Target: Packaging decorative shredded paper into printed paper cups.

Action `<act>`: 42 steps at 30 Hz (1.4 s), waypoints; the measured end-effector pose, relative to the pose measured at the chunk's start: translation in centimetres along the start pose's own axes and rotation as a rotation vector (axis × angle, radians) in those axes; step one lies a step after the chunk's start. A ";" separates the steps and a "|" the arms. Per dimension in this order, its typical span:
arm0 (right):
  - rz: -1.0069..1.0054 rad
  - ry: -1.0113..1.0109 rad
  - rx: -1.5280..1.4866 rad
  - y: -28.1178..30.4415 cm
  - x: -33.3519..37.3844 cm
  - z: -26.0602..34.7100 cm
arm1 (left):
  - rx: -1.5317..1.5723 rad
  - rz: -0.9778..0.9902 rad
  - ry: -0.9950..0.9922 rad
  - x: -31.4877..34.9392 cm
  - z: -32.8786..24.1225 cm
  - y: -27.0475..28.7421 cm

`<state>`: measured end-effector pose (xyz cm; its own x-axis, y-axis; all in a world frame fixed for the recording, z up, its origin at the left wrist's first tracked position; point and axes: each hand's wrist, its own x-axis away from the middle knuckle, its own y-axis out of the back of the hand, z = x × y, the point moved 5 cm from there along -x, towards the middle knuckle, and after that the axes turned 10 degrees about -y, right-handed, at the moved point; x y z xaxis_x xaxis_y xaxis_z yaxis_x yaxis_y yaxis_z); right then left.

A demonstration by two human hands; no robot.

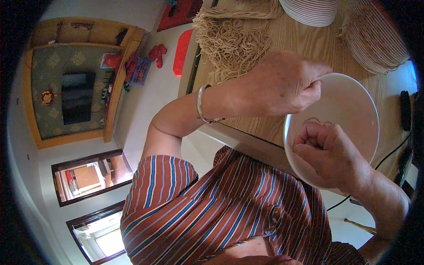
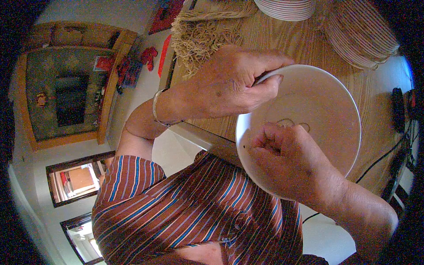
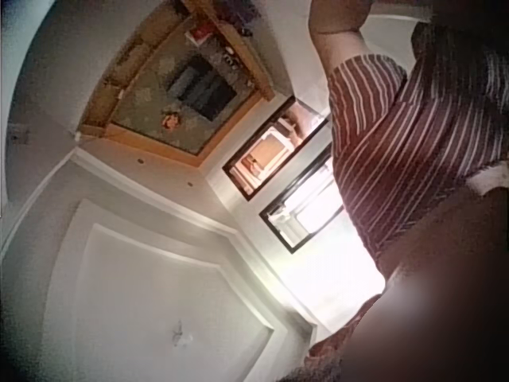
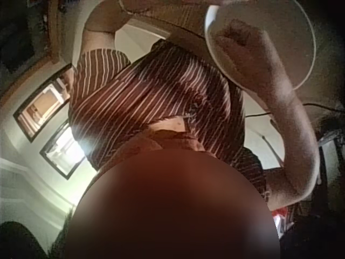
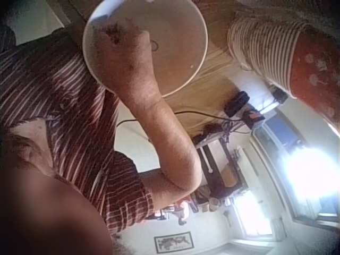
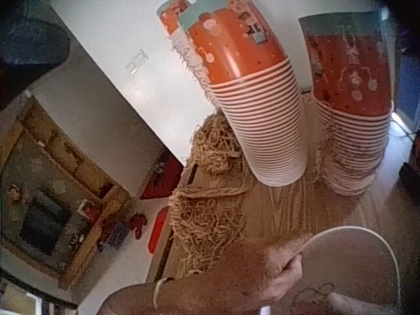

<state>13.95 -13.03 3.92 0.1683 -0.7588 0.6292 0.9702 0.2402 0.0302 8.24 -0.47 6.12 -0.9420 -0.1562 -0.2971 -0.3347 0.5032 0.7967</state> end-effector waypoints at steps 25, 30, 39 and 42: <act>-0.025 0.069 0.122 1.4 0.0 1.1 | 0.092 -0.046 0.022 0.1 -0.1 0.6; -0.184 0.144 0.041 2.4 1.8 2.2 | -0.011 -0.226 -0.303 1.3 -1.3 2.9; -0.224 0.214 -0.162 2.1 3.6 2.9 | 0.069 -0.131 -0.350 2.7 -4.8 2.6; -0.226 0.253 -0.093 2.2 3.5 2.9 | 0.101 -0.101 -0.341 2.8 -4.8 2.0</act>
<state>16.21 -13.39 8.42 -0.0260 -0.9152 0.4022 0.9976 0.0018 0.0685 4.82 -3.98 9.44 -0.8362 0.0747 -0.5434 -0.4052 0.5835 0.7038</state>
